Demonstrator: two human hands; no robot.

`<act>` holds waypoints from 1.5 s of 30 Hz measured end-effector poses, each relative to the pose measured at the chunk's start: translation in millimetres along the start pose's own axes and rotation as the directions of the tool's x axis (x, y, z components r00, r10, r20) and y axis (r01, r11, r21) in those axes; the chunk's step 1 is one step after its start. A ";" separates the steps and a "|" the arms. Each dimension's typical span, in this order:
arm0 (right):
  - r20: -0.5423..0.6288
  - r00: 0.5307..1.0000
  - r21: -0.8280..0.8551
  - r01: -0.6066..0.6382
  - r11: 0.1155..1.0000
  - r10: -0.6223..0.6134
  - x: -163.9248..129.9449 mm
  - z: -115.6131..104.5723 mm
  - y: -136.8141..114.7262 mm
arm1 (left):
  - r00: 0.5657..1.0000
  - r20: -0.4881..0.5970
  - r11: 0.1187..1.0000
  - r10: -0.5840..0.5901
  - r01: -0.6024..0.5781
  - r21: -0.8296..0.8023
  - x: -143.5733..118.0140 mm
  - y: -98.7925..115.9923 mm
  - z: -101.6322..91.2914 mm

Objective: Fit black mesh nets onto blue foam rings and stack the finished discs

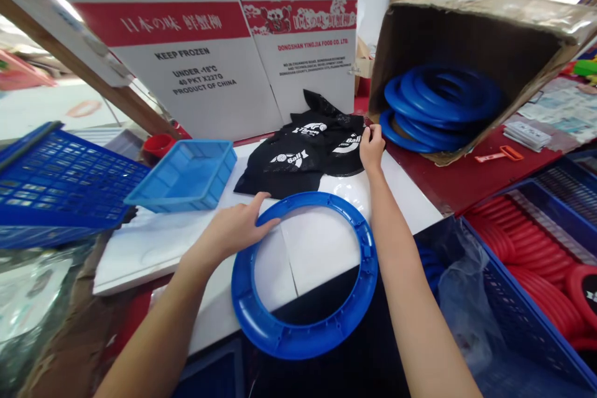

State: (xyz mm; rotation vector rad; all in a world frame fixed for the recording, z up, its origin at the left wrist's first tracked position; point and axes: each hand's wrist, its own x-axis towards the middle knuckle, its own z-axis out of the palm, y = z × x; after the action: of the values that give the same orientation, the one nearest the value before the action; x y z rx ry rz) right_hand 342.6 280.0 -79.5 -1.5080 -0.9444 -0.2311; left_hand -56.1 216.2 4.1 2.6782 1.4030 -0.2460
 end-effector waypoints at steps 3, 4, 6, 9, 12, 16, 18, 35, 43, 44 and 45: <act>-0.108 0.994 0.039 0.000 0.999 0.004 4.8 -5.7 -6.6 | 0.974 -0.169 0.982 0.153 -0.169 -0.083 14.2 0.6 17.6; -0.150 0.989 0.054 0.021 0.998 -0.013 6.5 -8.6 -11.8 | 0.945 -0.234 0.956 0.230 -0.264 -0.128 20.4 1.3 25.2; -0.145 0.983 0.065 0.124 0.990 -0.113 7.6 -14.5 -25.4 | 0.879 -0.323 0.873 0.350 -0.431 -0.227 31.0 3.7 40.0; 0.093 0.938 0.042 0.333 0.942 -0.335 1.2 -19.3 -44.3 | 0.846 -0.361 0.787 0.393 -0.512 -0.344 38.0 7.7 53.5; 0.222 0.906 0.079 0.352 0.933 -0.360 -5.0 -16.2 -49.4 | 0.866 -0.349 0.800 0.357 -0.477 -0.363 33.7 9.7 50.6; 0.006 0.996 0.355 0.081 0.931 -0.089 7.5 -12.8 -35.5 | 0.964 -0.167 0.931 0.207 -0.247 -0.269 18.5 6.3 29.4; -0.039 0.998 0.482 -0.016 0.876 0.039 16.7 -16.4 -26.3 | 0.997 -0.007 0.979 0.076 -0.076 -0.192 10.8 3.3 20.9; -0.072 0.996 0.275 -0.026 0.961 0.047 11.8 -28.6 -39.2 | 0.997 0.060 0.992 0.057 -0.050 -0.112 7.9 13.2 13.5; 0.337 0.880 0.725 -0.469 0.505 0.334 4.3 -8.8 -54.9 | 0.927 0.372 0.963 -0.047 0.141 -0.231 -0.8 -8.9 -7.1; 0.428 0.838 0.724 -0.542 0.428 0.337 1.5 -6.4 -58.8 | 0.924 0.380 0.956 -0.043 0.148 -0.253 -1.8 -10.3 -7.9; 0.501 0.803 0.710 -0.594 0.377 0.322 -2.1 -4.9 -63.7 | 0.926 0.376 0.955 -0.037 0.144 -0.261 -2.6 -11.7 -8.4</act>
State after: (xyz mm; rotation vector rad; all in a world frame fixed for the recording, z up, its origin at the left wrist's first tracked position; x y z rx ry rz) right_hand 300.6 267.3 -32.9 -0.7849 -0.6202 0.8231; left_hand -66.5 222.2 12.6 2.1963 1.3294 -0.4866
